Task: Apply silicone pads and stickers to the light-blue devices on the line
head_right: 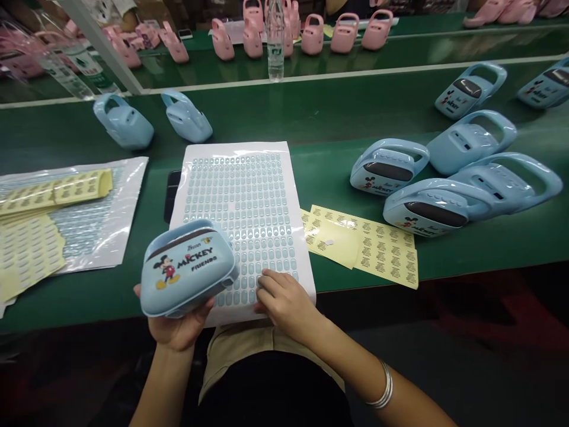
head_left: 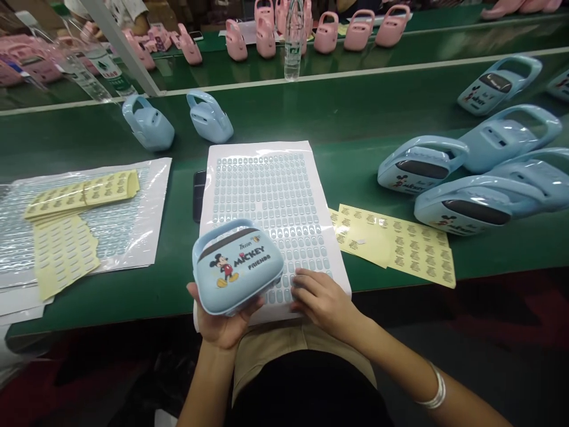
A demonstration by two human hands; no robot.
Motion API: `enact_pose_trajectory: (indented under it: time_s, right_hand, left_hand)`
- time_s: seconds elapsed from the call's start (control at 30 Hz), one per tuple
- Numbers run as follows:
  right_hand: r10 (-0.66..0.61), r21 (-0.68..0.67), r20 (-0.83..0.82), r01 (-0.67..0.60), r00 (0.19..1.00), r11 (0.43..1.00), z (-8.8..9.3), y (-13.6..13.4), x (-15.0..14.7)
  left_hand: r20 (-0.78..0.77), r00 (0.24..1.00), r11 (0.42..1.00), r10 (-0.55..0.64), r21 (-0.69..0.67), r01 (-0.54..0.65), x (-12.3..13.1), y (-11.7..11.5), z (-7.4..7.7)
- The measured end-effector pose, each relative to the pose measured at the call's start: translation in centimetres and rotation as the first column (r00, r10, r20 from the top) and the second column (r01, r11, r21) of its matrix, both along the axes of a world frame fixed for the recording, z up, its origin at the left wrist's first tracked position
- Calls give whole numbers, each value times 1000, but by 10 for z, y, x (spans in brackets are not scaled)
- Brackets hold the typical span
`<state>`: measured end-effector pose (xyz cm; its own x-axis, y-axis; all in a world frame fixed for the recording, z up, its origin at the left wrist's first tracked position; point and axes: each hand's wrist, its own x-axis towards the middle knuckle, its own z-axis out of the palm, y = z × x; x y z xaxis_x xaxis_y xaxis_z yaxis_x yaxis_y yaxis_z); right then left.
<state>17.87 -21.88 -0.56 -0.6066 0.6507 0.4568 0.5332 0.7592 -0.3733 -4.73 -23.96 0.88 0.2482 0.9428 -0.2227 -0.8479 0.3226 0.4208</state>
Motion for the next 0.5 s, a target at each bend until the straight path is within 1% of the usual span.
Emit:
enact_pose_trajectory:
  time_s: [0.07, 0.13, 0.17, 0.2, 0.27, 0.3, 0.33, 0.37, 0.4, 0.43, 0.47, 0.5]
  right_hand:
    - [-19, 19, -4, 19, 1000, 1000, -2, -1, -1]
    - [-33, 23, -13, 33, 999, 999, 0, 2, -2]
    - [-33, 4, -33, 33, 999, 999, 2, 4, -1]
    - [-34, -35, -75, 31, 997, 999, 6, 8, -1]
    - [-77, -133, -240, 46, 968, 990, 17, 14, 0]
    - [-130, -180, -352, 69, 927, 981, 24, 16, -1]
    - [-193, -214, -472, 101, 860, 972, 31, 18, -3]
    - [-246, -230, -586, 133, 772, 964, 38, 17, -5]
    - [-270, -225, -680, 157, 681, 962, 44, 16, -9]
    - [-269, -207, -751, 171, 603, 963, 50, 14, -14]
    - [-246, -179, -799, 175, 548, 968, 55, 11, -20]
    - [-213, -142, -827, 173, 520, 975, 59, 8, -25]
  left_hand:
    - [11, 1000, 999, -26, 23, 26, -8, -8, -11]
    - [10, 1000, 998, -20, 65, 19, -14, -14, -21]
    - [17, 1000, 997, -6, 83, 4, -16, -16, -25]
    - [32, 999, 995, 13, 101, -16, -17, -18, -29]
    - [80, 996, 991, 46, 124, -55, -16, -18, -31]
    - [104, 992, 988, 66, 135, -80, -14, -16, -30]
    - [123, 988, 982, 93, 152, -111, -11, -13, -28]
    - [129, 984, 976, 120, 167, -141, -7, -10, -26]
    - [123, 982, 970, 142, 179, -163, -2, -7, -25]
    - [104, 984, 969, 145, 187, -162, 3, -5, -24]
    - [69, 990, 975, 123, 176, -133, 8, -3, -25]
    - [29, 996, 985, 90, 144, -93, 14, -2, -26]
